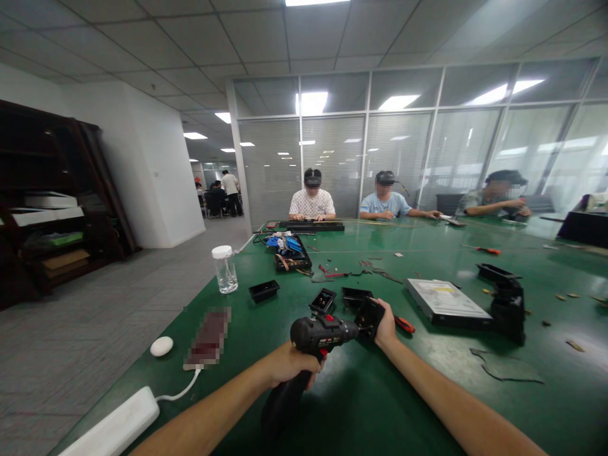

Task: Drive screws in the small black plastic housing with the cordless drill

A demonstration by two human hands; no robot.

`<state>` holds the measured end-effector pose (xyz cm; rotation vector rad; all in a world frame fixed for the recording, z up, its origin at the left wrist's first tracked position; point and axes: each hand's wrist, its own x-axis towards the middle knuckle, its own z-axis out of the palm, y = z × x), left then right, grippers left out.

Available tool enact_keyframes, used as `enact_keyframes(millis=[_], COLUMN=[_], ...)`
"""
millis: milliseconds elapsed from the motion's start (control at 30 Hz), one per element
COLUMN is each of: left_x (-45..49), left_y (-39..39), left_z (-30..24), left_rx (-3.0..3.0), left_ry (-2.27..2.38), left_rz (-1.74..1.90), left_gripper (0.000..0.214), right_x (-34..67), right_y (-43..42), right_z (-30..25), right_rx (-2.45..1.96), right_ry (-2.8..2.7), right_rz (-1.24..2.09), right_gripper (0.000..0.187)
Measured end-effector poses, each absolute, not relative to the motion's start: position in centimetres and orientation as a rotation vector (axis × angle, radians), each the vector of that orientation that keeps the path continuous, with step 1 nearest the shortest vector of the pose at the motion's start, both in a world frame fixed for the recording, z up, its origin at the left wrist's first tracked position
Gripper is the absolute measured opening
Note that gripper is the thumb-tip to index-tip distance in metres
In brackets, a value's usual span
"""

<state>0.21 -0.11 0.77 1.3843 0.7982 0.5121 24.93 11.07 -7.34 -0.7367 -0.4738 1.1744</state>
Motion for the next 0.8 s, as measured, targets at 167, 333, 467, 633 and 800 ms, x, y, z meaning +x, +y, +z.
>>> enact_keyframes(millis=[167,333,467,633,800], left_x=[0.25,0.26,0.22,0.25,0.28], left_y=[-0.30,-0.23,-0.21,-0.15,-0.04], left_z=[0.95,0.92,0.94,0.80,0.69], left_rx=[1.399,1.389,1.397,1.397,1.384], left_ry=[0.810,0.823,0.807,0.787,0.804], left_rz=[0.506,0.498,0.504,0.515,0.492], left_gripper=[0.014,0.016,0.017,0.016,0.018], right_x=[24.89,24.85,24.85,25.02,25.16], right_y=[11.03,11.04,11.09,11.29,11.50], right_z=[-7.28,-7.26,-7.30,-7.62,-7.93], right_rx=[-0.748,-0.748,-0.742,-0.748,-0.729], right_ry=[-0.473,-0.478,-0.472,-0.478,-0.475], right_rz=[1.162,1.163,1.159,1.183,1.222], right_gripper=[0.021,0.021,0.021,0.023,0.023])
